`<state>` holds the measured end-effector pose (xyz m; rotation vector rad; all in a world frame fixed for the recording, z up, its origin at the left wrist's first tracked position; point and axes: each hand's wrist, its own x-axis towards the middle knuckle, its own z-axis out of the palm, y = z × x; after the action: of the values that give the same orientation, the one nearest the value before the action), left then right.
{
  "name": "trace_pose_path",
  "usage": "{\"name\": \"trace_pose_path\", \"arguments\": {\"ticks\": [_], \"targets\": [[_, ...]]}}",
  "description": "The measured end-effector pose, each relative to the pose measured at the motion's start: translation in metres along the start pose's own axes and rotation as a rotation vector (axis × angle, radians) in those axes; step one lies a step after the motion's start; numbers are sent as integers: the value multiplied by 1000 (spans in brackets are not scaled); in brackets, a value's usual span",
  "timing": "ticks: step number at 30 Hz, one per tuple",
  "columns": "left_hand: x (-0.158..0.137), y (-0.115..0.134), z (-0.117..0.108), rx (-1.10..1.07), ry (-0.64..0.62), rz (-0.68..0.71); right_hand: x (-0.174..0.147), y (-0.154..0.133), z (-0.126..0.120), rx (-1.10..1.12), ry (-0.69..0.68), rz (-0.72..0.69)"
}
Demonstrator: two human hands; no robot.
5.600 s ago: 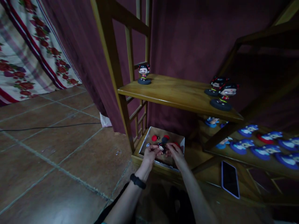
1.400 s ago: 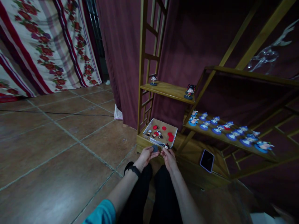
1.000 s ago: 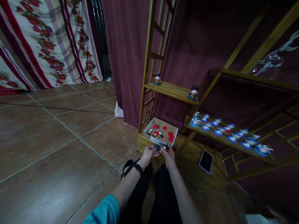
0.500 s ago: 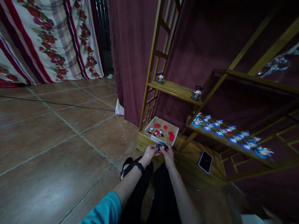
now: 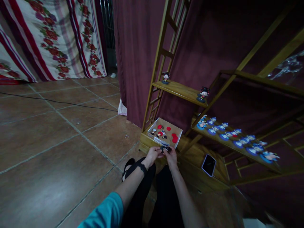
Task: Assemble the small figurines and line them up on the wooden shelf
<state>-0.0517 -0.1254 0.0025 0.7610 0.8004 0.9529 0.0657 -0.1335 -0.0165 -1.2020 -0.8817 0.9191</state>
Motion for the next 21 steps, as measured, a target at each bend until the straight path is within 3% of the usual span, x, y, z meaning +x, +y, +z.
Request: {"name": "trace_pose_path", "arguments": {"ticks": [15, 21], "targets": [[5, -2, 0, -85, 81, -101, 0, 6, -4, -176, 41, -42], [7, -7, 1, -118, 93, -61, -2, 3, -2, -238, 64, -73]]}}
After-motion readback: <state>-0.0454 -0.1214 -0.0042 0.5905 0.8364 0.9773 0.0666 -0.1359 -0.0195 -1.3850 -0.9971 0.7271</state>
